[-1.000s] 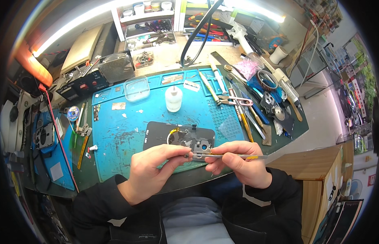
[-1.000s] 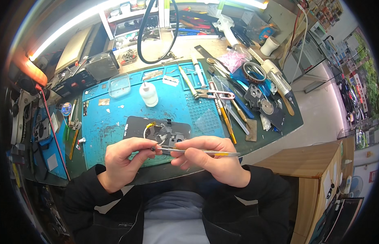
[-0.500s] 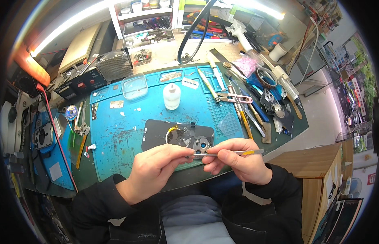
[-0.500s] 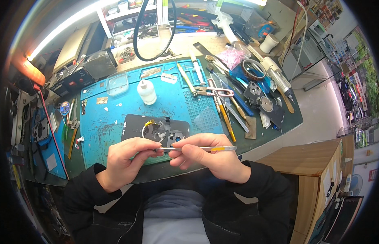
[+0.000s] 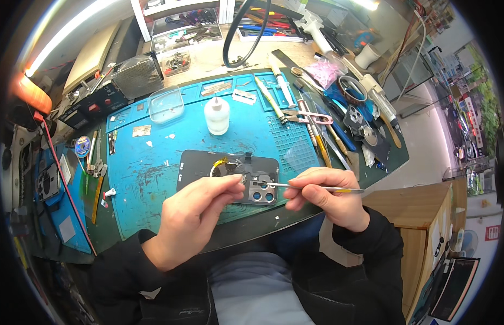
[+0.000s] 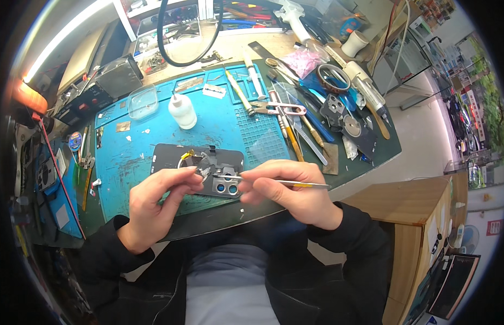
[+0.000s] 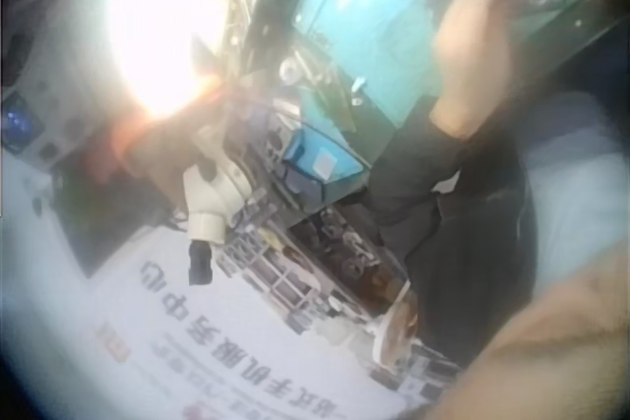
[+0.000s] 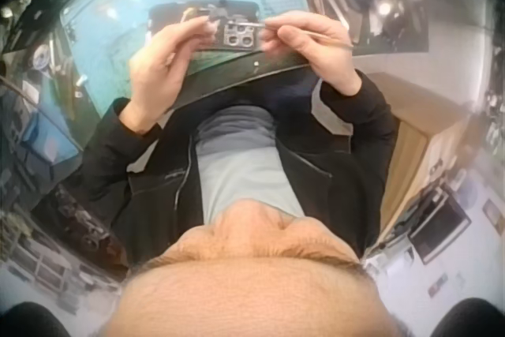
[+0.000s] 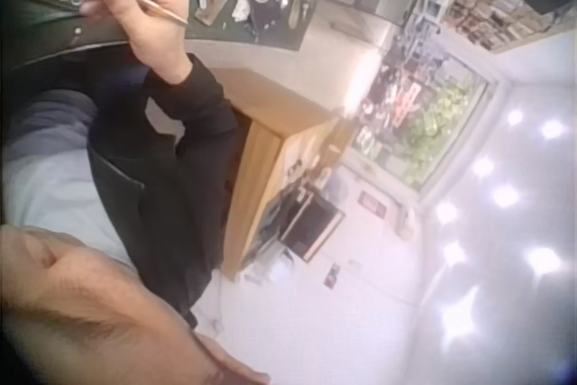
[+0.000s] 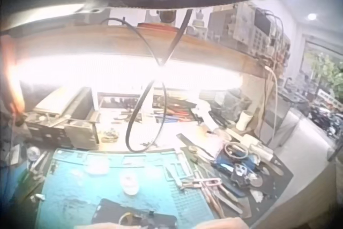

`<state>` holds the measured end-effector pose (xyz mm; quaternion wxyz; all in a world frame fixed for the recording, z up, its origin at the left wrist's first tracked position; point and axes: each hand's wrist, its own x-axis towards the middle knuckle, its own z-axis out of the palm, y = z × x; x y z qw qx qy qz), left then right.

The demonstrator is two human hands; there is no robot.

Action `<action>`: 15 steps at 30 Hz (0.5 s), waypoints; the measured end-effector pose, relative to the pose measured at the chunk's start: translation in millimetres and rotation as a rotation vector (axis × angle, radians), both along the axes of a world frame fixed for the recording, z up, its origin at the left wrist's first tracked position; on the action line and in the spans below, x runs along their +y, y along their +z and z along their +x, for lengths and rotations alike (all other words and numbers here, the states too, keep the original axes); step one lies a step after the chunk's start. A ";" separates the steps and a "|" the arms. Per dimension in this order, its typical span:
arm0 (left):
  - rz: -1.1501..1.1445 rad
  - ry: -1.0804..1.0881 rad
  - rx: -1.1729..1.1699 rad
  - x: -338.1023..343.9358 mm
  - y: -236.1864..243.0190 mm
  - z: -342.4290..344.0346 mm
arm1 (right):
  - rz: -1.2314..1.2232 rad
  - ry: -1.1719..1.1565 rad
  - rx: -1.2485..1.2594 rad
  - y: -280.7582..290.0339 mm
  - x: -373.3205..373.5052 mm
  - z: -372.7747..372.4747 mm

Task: The person applies adhesive to a white plastic component using a syringe, then uses tweezers to place and adjust small parts within the camera module area of a disassembled smartphone back cover. The person repeatedly positions and repositions tiny components inside the camera housing.

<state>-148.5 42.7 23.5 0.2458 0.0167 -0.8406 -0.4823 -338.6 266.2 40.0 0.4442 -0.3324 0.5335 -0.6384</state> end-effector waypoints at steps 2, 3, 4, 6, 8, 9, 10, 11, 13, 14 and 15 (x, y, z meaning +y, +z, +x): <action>0.004 0.020 -0.006 -2.3 -4.1 0.8 | -0.058 0.046 0.274 -3.8 2.6 -13.7; -0.030 0.022 -0.001 -2.2 -3.1 -0.2 | -0.092 0.095 0.459 -5.9 2.1 -22.6; -0.068 0.026 0.002 -2.9 -0.3 -0.6 | -0.131 0.146 0.641 -8.4 0.3 -28.6; -0.150 0.035 0.012 -3.5 -0.1 -1.8 | -0.176 0.174 0.739 -11.7 -2.8 -33.0; -0.238 0.044 0.027 -3.6 -1.9 -2.5 | -0.219 0.219 0.820 -11.0 -6.4 -36.9; -0.290 0.038 0.023 -4.0 -1.1 -3.1 | -0.226 0.230 0.847 -10.8 -7.1 -37.5; -0.340 0.032 0.019 -4.6 -0.1 -4.1 | -0.231 0.242 0.874 -11.0 -7.9 -38.4; -0.390 0.025 0.016 -5.0 0.2 -5.1 | -0.237 0.254 0.901 -11.6 -8.8 -39.3; -0.397 0.023 0.016 -4.6 -0.8 -6.2 | -0.279 0.258 0.952 -14.7 -11.3 -40.9; -0.400 0.017 0.012 -5.0 -0.4 -6.2 | -0.289 0.263 0.962 -14.4 -11.8 -40.4; -0.403 0.011 0.008 -5.2 -0.1 -6.2 | -0.300 0.268 0.972 -14.0 -12.7 -40.1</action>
